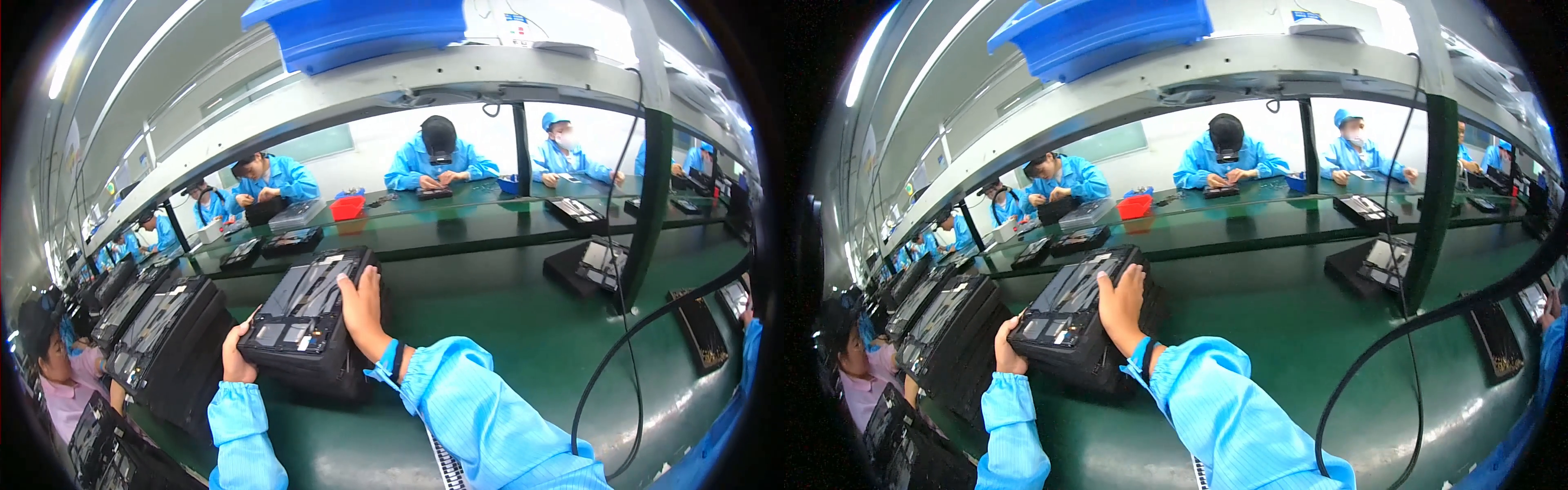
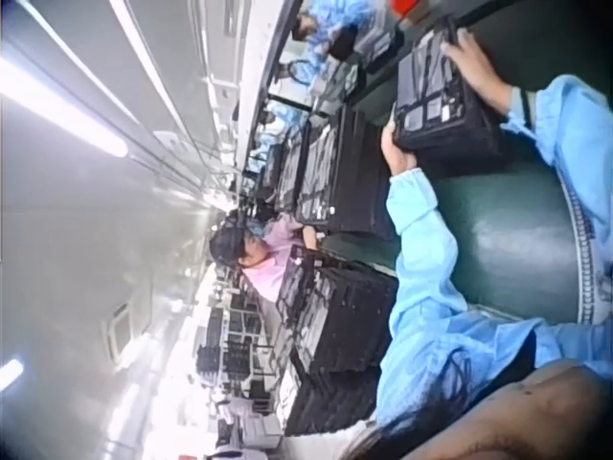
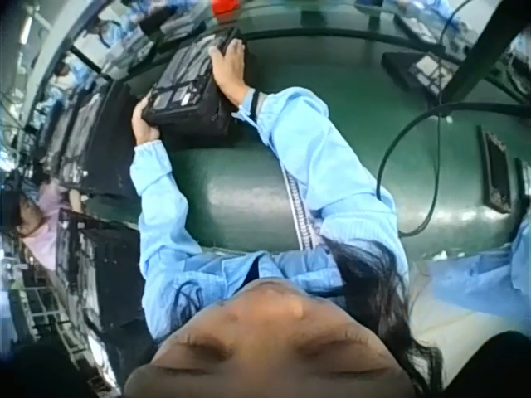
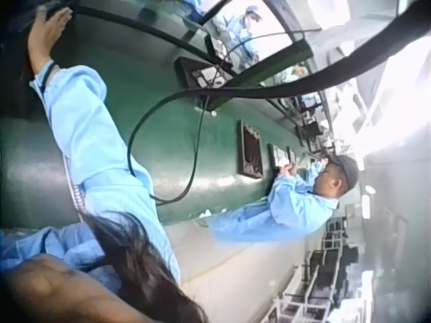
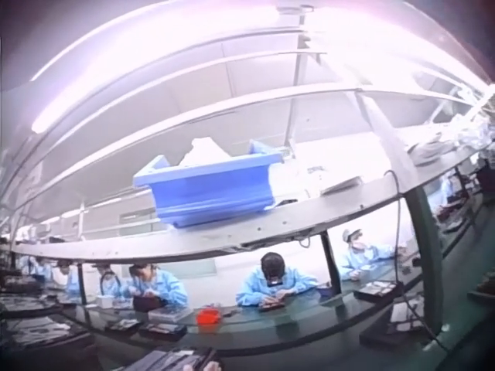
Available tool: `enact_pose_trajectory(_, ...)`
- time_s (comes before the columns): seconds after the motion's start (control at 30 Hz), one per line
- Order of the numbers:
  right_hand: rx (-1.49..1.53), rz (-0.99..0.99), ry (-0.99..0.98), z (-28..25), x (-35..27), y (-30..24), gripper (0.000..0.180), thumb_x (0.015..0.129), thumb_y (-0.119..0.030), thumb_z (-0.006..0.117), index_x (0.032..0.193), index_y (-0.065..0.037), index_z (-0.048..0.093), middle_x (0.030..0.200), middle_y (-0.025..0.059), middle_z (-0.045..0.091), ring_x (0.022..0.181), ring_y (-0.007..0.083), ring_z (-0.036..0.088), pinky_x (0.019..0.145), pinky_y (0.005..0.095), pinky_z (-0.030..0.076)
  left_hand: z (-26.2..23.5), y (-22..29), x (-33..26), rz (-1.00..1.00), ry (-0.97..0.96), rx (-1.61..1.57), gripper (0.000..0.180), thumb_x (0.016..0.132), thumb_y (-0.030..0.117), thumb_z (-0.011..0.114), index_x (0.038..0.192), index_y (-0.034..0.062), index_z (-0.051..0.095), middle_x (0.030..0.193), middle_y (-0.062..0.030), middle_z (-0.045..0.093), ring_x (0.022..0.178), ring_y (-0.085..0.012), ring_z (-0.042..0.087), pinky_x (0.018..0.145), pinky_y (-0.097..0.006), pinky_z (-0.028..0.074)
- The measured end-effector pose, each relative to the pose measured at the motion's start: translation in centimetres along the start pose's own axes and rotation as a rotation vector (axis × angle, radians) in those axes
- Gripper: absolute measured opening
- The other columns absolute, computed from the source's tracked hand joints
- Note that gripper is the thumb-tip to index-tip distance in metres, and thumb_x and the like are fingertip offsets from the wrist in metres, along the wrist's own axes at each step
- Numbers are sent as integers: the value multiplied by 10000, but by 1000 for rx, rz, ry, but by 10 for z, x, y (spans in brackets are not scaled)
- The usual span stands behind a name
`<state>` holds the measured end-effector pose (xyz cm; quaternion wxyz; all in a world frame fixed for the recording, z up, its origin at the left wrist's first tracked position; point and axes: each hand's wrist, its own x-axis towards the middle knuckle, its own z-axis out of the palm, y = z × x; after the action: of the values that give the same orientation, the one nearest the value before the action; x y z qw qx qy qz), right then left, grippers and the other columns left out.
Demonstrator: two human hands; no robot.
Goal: The person applies small adhesive labels or strips by hand to the internal components of tablet chassis on an assembly line.
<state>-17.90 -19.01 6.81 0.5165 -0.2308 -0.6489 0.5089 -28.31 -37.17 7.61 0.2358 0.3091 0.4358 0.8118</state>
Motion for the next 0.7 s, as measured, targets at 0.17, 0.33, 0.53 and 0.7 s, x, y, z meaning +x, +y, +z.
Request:
enact_pose_trajectory(0.17, 42, 40, -201, -31, 9, -6, 699, 810, -387, 496, 1221, 149, 316, 1284, 324, 304, 1221, 399, 286, 1028, 390, 219, -23, 8, 2, 380, 24, 490, 278, 812, 155, 521, 1041, 3, 560, 1037, -97, 590, 959, -208, 545, 865, -330, 400)
enact_pose_trajectory(0.33, -522, -153, 110, -171, 44, 40, 457, 693, -303, 634, 967, 59, 578, 1030, 248, 531, 975, 374, 503, 860, 410, 402, 7, 23, -23, 970, 673, 549, 314, 842, 71, 474, 1140, -29, 467, 1151, -106, 504, 1088, -189, 451, 949, -323, 315)
enact_pose_trajectory(0.53, -1776, -308, 392, -393, 49, 90, 147, 652, -119, 558, 755, -17, 584, 869, 157, 512, 888, 307, 480, 773, 389, 386, 147, -21, -75, 1012, -89, 934, 241, 719, 46, 518, 950, -22, 527, 1014, -154, 505, 981, -255, 483, 880, -373, 368)
enact_pose_trajectory(0.7, -2222, -301, 207, -447, 68, 105, 194, 743, -129, 498, 834, -46, 647, 926, 152, 553, 953, 309, 497, 718, 377, 393, 232, -74, -56, 745, -664, 1077, 231, 642, 15, 614, 872, 28, 601, 935, -113, 572, 903, -279, 521, 802, -365, 408)
